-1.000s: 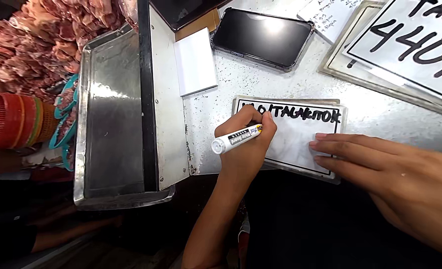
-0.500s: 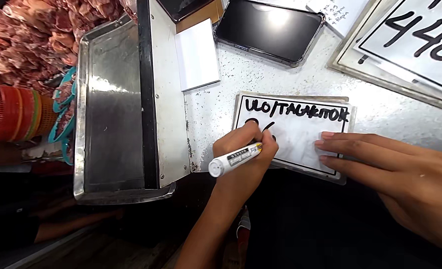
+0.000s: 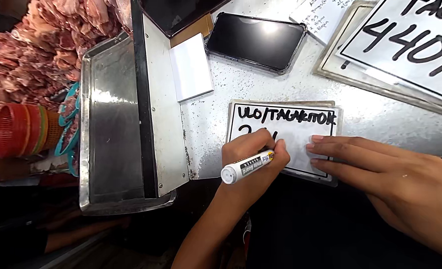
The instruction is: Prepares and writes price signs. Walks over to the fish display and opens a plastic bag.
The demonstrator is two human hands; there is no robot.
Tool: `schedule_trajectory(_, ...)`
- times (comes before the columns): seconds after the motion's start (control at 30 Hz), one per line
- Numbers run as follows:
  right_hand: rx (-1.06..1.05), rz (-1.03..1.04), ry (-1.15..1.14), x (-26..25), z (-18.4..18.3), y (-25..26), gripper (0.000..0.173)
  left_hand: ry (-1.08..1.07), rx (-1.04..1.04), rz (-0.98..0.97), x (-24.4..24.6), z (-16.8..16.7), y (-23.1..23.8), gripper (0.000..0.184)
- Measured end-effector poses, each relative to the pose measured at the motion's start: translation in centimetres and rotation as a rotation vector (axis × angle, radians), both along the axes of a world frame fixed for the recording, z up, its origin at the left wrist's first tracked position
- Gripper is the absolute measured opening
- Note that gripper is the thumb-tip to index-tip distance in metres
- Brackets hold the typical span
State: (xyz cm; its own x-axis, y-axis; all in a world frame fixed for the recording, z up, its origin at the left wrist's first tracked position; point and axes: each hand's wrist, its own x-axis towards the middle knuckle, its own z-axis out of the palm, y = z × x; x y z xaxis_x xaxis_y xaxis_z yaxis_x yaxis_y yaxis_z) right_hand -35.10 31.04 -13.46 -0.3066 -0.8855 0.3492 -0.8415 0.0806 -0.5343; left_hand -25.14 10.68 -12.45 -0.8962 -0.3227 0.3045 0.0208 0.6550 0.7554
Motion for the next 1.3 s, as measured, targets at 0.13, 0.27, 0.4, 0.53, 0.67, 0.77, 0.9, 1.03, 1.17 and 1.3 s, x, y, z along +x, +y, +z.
schedule_trajectory(0.13, -0.007, 0.016, 0.004, -0.1, -0.2, 0.1, 0.034, -0.017, -0.006, 0.056, -1.8, -0.2, -0.1, 0.016)
schedule_trajectory(0.27, -0.037, 0.058, 0.005, -0.7, -0.4, 0.2, 0.034, -0.016, 0.124, 0.061, -2.1, 0.7, -0.9, 0.017)
schedule_trajectory(0.4, -0.079, 0.035, 0.025, -1.5, -0.1, 0.5, 0.035, -0.008, 0.127, -0.044, -3.1, 0.7, 0.4, 0.016)
schedule_trajectory(0.53, -0.005, -0.022, 0.046, -1.7, 0.1, 0.7, 0.035, -0.028, 0.010, -0.065, -3.5, 0.1, 1.0, 0.016)
schedule_trajectory(0.67, 0.019, -0.034, 0.023, -1.5, 0.3, 0.8, 0.034, -0.034, -0.041, -0.084, -0.3, 0.3, 0.4, 0.019)
schedule_trajectory(0.77, 0.007, -0.042, 0.017, -1.5, 0.2, 0.7, 0.034, -0.037, -0.016, -0.104, 0.6, 0.6, 0.1, 0.019)
schedule_trajectory(0.9, 0.003, -0.033, 0.008, -1.5, 0.0, 0.8, 0.034, 0.055, 0.025, -0.101, -2.1, 0.2, 1.3, 0.014)
schedule_trajectory(1.03, -0.013, -0.029, -0.004, -1.5, -0.3, 1.0, 0.036, 0.034, 0.002, -0.097, -2.4, -0.3, 1.6, 0.018)
schedule_trajectory(1.17, -0.029, -0.040, -0.015, -1.5, -0.4, 1.1, 0.036, -0.034, 0.021, -0.124, -0.8, 0.3, 1.3, 0.018)
schedule_trajectory(1.3, -0.034, -0.039, -0.006, -1.6, -0.2, 0.9, 0.035, 0.042, 0.023, -0.120, -2.3, -0.2, 2.2, 0.014)
